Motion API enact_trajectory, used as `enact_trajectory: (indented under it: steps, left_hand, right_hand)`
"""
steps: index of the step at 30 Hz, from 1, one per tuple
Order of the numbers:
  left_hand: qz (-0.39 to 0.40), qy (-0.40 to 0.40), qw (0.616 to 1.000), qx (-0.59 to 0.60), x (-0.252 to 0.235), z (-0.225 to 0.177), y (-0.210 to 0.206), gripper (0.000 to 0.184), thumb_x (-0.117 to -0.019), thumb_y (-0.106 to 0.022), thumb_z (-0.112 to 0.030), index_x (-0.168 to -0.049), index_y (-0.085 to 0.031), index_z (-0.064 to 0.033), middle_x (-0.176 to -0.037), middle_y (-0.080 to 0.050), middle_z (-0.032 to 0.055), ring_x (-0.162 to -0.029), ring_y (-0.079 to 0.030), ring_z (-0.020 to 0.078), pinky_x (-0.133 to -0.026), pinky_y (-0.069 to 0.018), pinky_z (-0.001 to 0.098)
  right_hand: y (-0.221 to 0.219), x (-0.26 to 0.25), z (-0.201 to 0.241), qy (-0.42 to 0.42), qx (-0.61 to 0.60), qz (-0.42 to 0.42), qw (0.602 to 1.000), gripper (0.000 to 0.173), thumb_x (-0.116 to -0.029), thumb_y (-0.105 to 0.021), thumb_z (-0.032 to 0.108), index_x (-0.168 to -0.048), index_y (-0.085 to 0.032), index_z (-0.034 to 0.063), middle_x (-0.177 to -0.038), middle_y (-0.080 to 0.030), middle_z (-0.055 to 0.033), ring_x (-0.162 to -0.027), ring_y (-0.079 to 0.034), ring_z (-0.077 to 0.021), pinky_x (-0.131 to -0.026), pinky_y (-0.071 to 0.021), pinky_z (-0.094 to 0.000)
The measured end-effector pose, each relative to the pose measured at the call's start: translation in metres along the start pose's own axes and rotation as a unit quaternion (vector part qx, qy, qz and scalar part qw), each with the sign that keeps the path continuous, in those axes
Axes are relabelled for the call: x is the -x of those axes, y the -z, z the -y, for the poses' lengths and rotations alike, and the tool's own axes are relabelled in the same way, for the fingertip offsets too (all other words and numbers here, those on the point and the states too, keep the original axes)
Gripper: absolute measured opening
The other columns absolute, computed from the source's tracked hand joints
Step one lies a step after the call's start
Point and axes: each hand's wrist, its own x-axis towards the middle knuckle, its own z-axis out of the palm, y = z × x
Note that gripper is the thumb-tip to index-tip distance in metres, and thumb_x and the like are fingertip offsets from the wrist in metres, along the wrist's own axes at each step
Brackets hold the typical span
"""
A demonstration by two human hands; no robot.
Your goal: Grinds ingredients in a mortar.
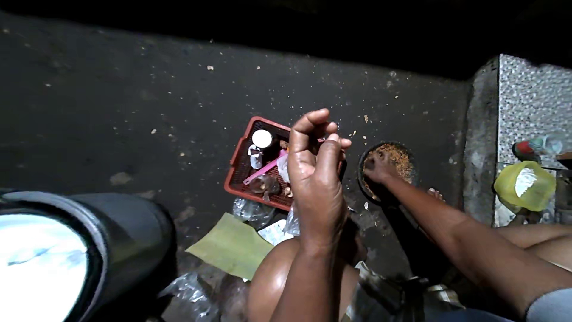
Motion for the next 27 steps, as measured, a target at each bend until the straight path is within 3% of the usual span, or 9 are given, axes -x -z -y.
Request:
enact_trajectory:
  steps: [2,5,8,12,17,22,24,25,27]
  left_hand:
    - [-0.004,0.001,1.0,0.005,-0.002,-0.002,0.003,0.029,-0.1025,-0.043,-0.002,-0.128,-0.055,-0.0102,-0.11,-0.059,-0.0005,-0.088,-0.062,0.0064,-0.074,-0.0555,0.0198]
    - [-0.016,0.006,1.0,0.004,-0.001,-0.005,0.006,0.029,-0.1029,-0.042,-0.001,-0.127,-0.054,-0.0113,-0.111,-0.059,-0.0015,-0.089,-0.063,0.006,-0.075,-0.0563,0.0204]
    - [-0.007,0.005,1.0,-0.004,0.0,-0.003,0.001,0.029,-0.1028,-0.043,-0.002,-0.127,-0.054,-0.0118,-0.11,-0.059,-0.003,-0.086,-0.063,0.0045,-0.073,-0.0557,0.0186]
    - [0.01,0.001,1.0,-0.009,0.001,-0.001,0.0,0.029,-0.1026,-0.043,-0.002,-0.128,-0.054,-0.0103,-0.111,-0.059,-0.0009,-0.088,-0.063,0.0065,-0.074,-0.056,0.0196]
    - [0.002,0.006,1.0,-0.006,-0.001,-0.001,0.003,0.029,-0.1025,-0.042,-0.002,-0.128,-0.053,-0.0127,-0.109,-0.058,-0.0025,-0.087,-0.063,0.0063,-0.075,-0.0564,0.0204]
    - [0.011,0.014,1.0,-0.019,-0.002,0.0,-0.006,0.029,-0.1027,-0.042,-0.003,-0.127,-0.053,-0.013,-0.11,-0.058,-0.0038,-0.088,-0.063,0.0053,-0.078,-0.0564,0.0208]
    - [0.011,0.012,1.0,-0.011,-0.003,0.002,-0.01,0.028,-0.1028,-0.042,-0.003,-0.127,-0.053,-0.0128,-0.11,-0.057,-0.003,-0.088,-0.063,0.0056,-0.077,-0.0564,0.0209]
    - [0.012,0.008,1.0,-0.01,-0.004,0.003,-0.009,0.029,-0.1027,-0.042,-0.003,-0.128,-0.053,-0.0123,-0.11,-0.057,-0.0022,-0.089,-0.063,0.0063,-0.077,-0.0565,0.0216]
    - [0.012,0.01,1.0,-0.015,-0.003,0.005,-0.007,0.029,-0.1029,-0.042,-0.003,-0.128,-0.053,-0.0119,-0.111,-0.058,-0.0016,-0.09,-0.063,0.0068,-0.078,-0.0565,0.0219]
  right_hand:
    - [0.011,0.003,-0.001,0.0,0.043,0.156,0.987,0.06,-0.0954,-0.064,0.052,-0.147,-0.05,0.0251,-0.159,-0.032,-0.0281,-0.105,-0.066,-0.0464,-0.086,-0.0557,-0.0619]
    - [0.043,0.019,0.022,-0.007,0.03,0.148,0.989,0.056,-0.0961,-0.066,0.043,-0.145,-0.055,0.0173,-0.156,-0.038,-0.0302,-0.103,-0.068,-0.0478,-0.083,-0.0571,-0.0611]
    - [0.115,0.018,0.077,-0.147,-0.07,0.272,0.948,0.059,-0.1034,-0.064,0.028,-0.156,-0.042,0.0121,-0.167,-0.021,-0.0283,-0.141,-0.044,-0.0496,-0.112,-0.0397,-0.0629]
    - [0.015,0.017,0.004,0.065,0.025,0.152,0.986,0.057,-0.0885,-0.073,0.046,-0.139,-0.061,0.0217,-0.148,-0.046,-0.031,-0.099,-0.068,-0.0477,-0.077,-0.0578,-0.0645]
    - [0.009,0.04,-0.049,0.075,0.08,0.185,0.977,0.048,-0.0982,-0.063,0.041,-0.142,-0.058,0.024,-0.155,-0.042,-0.026,-0.116,-0.062,-0.0496,-0.09,-0.0533,-0.065]
    - [0.132,0.027,0.031,-0.177,-0.088,0.256,0.946,0.06,-0.104,-0.063,0.025,-0.156,-0.04,0.0057,-0.165,-0.022,-0.0313,-0.142,-0.042,-0.0505,-0.113,-0.0397,-0.0617]
    - [0.098,0.029,0.006,-0.144,-0.11,0.193,0.964,0.062,-0.1017,-0.065,0.036,-0.154,-0.043,0.0088,-0.161,-0.025,-0.0336,-0.134,-0.05,-0.0511,-0.105,-0.0465,-0.0631]
    - [0.051,0.03,-0.019,-0.081,-0.095,0.096,0.988,0.06,-0.094,-0.07,0.043,-0.142,-0.056,0.0107,-0.151,-0.04,-0.0352,-0.114,-0.062,-0.0506,-0.087,-0.0553,-0.0633]
    - [0.014,0.031,-0.043,-0.011,-0.019,0.16,0.987,0.06,-0.0944,-0.067,0.049,-0.144,-0.055,0.0186,-0.155,-0.037,-0.028,-0.117,-0.062,-0.0445,-0.091,-0.0557,-0.0596]
